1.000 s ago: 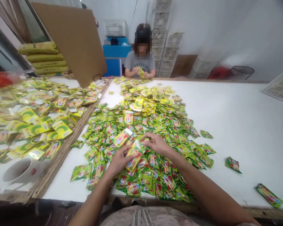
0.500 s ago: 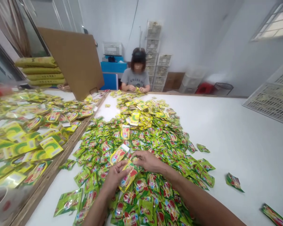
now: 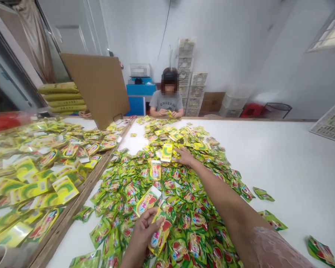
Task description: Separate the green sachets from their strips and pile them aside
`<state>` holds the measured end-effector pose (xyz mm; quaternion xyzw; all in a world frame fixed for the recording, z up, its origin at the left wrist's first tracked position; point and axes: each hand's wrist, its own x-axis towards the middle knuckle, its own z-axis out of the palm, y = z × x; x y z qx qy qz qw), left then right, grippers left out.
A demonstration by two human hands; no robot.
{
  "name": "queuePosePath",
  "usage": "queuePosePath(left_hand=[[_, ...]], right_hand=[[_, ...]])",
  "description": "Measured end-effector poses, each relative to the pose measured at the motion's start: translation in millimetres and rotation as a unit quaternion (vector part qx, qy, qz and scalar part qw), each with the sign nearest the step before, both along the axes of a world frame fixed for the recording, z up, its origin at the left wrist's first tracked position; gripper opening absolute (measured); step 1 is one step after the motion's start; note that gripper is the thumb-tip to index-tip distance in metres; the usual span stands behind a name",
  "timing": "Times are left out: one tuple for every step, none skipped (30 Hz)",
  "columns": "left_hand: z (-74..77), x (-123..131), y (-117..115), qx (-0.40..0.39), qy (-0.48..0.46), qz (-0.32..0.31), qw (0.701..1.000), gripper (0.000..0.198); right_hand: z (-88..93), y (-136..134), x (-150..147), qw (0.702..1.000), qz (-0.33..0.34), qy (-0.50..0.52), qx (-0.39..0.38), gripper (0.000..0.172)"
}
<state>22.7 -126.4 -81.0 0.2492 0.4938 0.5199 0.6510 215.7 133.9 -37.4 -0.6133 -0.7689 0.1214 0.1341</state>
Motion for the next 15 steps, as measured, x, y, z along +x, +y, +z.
queuePosePath(left_hand=[[-0.5,-0.6,0.0,-0.002,0.003,0.004,1.0,0.05],[-0.7,-1.1,0.0,-0.004,0.007,0.004,1.0,0.051],[-0.5,-1.5,-0.1,-0.005,0.011,0.003,1.0,0.051],[-0.2,-1.8,-0.1,-0.005,0.016,0.001,1.0,0.051],[0.1,-2.0,0.0,-0.002,0.02,-0.002,1.0,0.051],[0.3,-2.3,0.1,-0.001,0.025,-0.006,1.0,0.05],[0.0,-2.5,0.2,0.002,0.03,-0.01,1.0,0.049],[-0.9,-2.9,0.5,0.005,0.037,-0.012,0.999,0.049],[-2.2,-3.5,0.8,0.011,0.043,-0.015,0.999,0.049],[-4.1,-4.2,1.1,0.018,0.048,-0.017,0.999,0.049],[-6.1,-5.1,1.4,0.027,0.054,-0.017,0.998,0.05],[-8.0,-5.9,1.6,0.035,0.061,-0.015,0.997,0.05],[-9.5,-6.6,1.8,0.041,0.07,-0.011,0.997,0.049],[-10.3,-7.2,1.9,0.043,0.082,-0.006,0.996,0.049],[-10.2,-7.3,1.7,0.043,0.094,-0.002,0.995,0.049]], right_hand=[[-5.6,-2.6,1.1,1.0,0.016,0.012,0.002,0.063],[-11.0,-8.2,2.6,0.999,0.031,0.025,0.006,0.062],[-15.8,-16.1,4.8,0.998,0.044,0.038,0.012,0.059],[-20.0,-25.5,7.9,0.997,0.051,0.052,0.021,0.056],[-23.4,-35.6,11.9,0.996,0.049,0.066,0.03,0.052],[-26.0,-46.1,16.6,0.995,0.039,0.08,0.038,0.046],[-27.6,-56.9,21.7,0.994,0.023,0.094,0.045,0.041],[-28.4,-67.8,26.5,0.993,0.005,0.107,0.05,0.036],[-28.2,-79.0,30.7,0.992,-0.012,0.116,0.055,0.032],[-27.2,-90.7,33.6,0.99,-0.025,0.13,0.058,0.029],[-25.4,-102.9,35.0,0.986,-0.029,0.156,0.055,0.027],[-22.8,-115.7,34.4,0.98,-0.025,0.194,0.042,0.026],[-19.7,-128.7,31.9,0.97,-0.016,0.243,0.019,0.025],[-16.3,-141.8,27.6,0.955,-0.003,0.298,-0.009,0.025],[-12.8,-154.4,21.6,0.937,0.01,0.348,-0.035,0.026]])
